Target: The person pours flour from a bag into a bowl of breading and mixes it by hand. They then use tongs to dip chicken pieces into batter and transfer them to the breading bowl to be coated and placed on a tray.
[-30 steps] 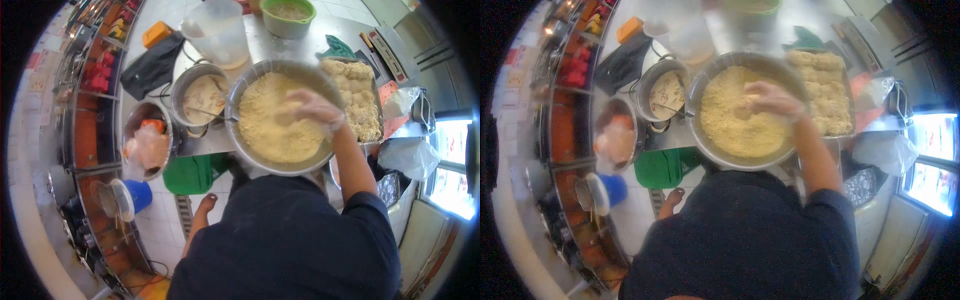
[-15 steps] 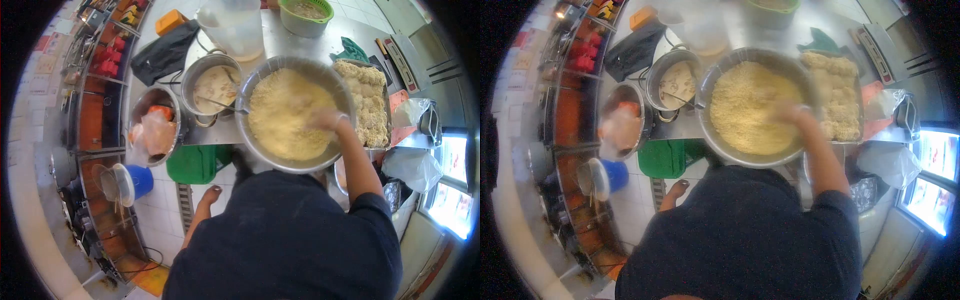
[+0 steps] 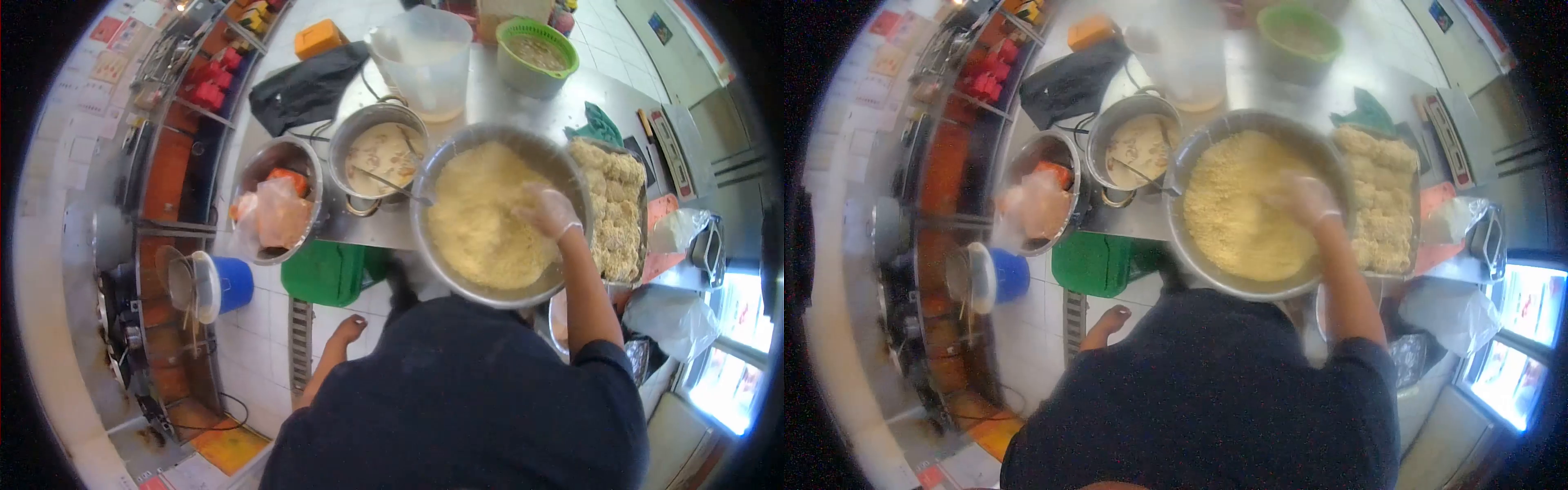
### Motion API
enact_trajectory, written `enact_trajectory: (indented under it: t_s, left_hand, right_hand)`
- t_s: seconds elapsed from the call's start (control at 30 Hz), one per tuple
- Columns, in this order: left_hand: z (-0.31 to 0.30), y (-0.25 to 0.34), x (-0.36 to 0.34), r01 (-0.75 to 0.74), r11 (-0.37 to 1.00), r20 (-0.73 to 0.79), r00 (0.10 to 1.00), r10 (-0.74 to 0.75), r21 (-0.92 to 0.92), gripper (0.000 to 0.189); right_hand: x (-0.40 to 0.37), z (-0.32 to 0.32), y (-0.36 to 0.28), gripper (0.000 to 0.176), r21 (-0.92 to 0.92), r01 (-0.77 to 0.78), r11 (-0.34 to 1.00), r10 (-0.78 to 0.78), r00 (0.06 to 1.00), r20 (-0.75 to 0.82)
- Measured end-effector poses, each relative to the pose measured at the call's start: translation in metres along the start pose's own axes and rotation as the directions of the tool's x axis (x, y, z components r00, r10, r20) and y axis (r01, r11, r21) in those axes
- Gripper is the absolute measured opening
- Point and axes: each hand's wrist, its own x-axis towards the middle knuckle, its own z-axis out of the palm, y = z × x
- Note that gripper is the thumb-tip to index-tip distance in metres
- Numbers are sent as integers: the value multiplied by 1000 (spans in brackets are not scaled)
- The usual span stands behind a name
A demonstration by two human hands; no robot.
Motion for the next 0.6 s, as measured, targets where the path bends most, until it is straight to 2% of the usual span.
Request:
enact_trajectory:
  t_s: [0.03, 0.07, 0.13, 0.17, 0.23, 0.27, 0.3, 0.33, 0.47, 0.53, 0.6]
  left_hand:
    - [1, -1, 3, 35, 999, 35, 999, -35, -17, 42]
    - [-1, 3, 0, 37, 999, 22, 999, -36, -32, 42]
    - [-3, 11, -8, 21, 1000, -3, 1000, -21, -8, 42]
    - [-2, 11, -8, 26, 999, -7, 1000, -27, -21, 42]
    - [-2, 10, -8, 7, 999, -5, 1000, -8, -45, 44]
    - [-1, 9, -9, 12, 998, -9, 1000, -13, -57, 44]
    - [0, 8, -9, 3, 997, -17, 1000, -4, -72, 44]
    - [0, 7, -9, -3, 996, -26, 1000, 1, -85, 45]
    - [4, 7, -3, -97, 974, -73, 994, 84, -207, 45]
    - [-7, 39, -6, -188, 918, -142, 979, 146, -350, 44]
    - [-21, 86, -15, -302, 839, -226, 949, 220, -453, 38]
  right_hand:
    - [3, -12, -10, 34, -203, -51, 978, 82, 986, 148]
    - [7, -12, -13, 34, -209, -33, 977, 64, 987, 144]
    - [12, -1, -14, 22, -194, -3, 981, 11, 999, 39]
    - [12, 9, -10, 22, -199, 10, 980, -2, 999, 43]
    - [13, 26, -4, 23, -89, 230, 969, -245, 941, -232]
    - [14, 23, -13, 23, -92, 242, 966, -257, 939, -227]
    - [17, 18, -24, 23, -249, 208, 946, -203, 978, 45]
    - [20, 15, -33, 24, -401, 211, 891, -91, 950, 298]
    - [14, 16, -55, 26, -355, 245, 902, -183, 963, 199]
    - [4, 8, -72, 26, -145, 188, 971, -178, 981, 78]
    - [-1, 9, -77, 26, -136, 249, 959, -244, 969, 50]
